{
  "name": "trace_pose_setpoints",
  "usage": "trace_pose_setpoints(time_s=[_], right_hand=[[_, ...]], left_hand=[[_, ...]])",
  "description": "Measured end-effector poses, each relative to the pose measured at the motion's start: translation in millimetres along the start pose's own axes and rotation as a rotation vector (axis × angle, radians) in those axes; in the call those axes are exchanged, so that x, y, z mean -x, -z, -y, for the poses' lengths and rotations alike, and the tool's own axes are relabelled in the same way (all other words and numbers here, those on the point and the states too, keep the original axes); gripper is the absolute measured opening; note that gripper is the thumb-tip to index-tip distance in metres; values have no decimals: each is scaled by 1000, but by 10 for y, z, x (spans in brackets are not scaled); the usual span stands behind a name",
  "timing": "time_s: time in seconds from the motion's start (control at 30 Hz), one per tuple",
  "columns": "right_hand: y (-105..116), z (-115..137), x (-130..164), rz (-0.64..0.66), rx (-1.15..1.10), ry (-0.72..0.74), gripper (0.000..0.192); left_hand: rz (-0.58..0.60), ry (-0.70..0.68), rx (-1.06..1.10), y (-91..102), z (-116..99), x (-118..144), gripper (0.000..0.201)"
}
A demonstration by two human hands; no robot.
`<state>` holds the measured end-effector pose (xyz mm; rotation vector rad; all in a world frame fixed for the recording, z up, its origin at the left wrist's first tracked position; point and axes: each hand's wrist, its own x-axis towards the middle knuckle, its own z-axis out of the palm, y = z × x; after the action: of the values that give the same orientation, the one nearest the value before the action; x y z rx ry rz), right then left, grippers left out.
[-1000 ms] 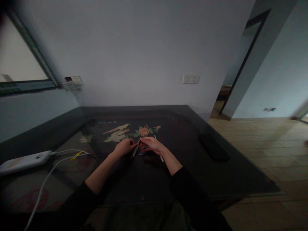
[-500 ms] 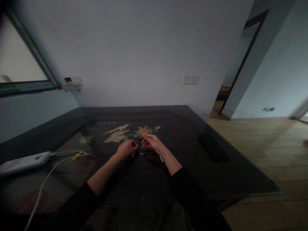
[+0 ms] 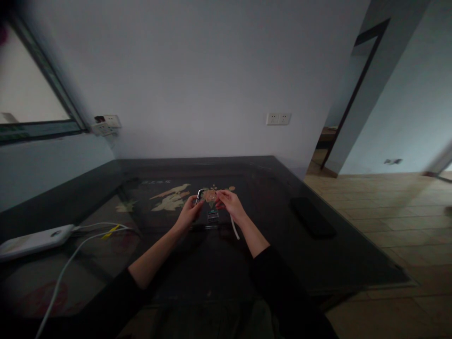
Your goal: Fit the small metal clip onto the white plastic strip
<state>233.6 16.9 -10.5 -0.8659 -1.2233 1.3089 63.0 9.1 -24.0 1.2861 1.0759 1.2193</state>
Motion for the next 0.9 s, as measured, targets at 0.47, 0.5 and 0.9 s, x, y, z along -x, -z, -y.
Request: trace_pose_setpoints(time_s=[0.47,0.5,0.9], right_hand=[[-51,51,37,81,173,188,47],[-56,51,41,84,186,202,46],[-70,33,59,95,264,261,44]], left_hand=[[18,-349,-500,22,-45,76,26],[4,-341,-520,23,-54,83,26],[-57,-322,-730,31,-62,91,25]])
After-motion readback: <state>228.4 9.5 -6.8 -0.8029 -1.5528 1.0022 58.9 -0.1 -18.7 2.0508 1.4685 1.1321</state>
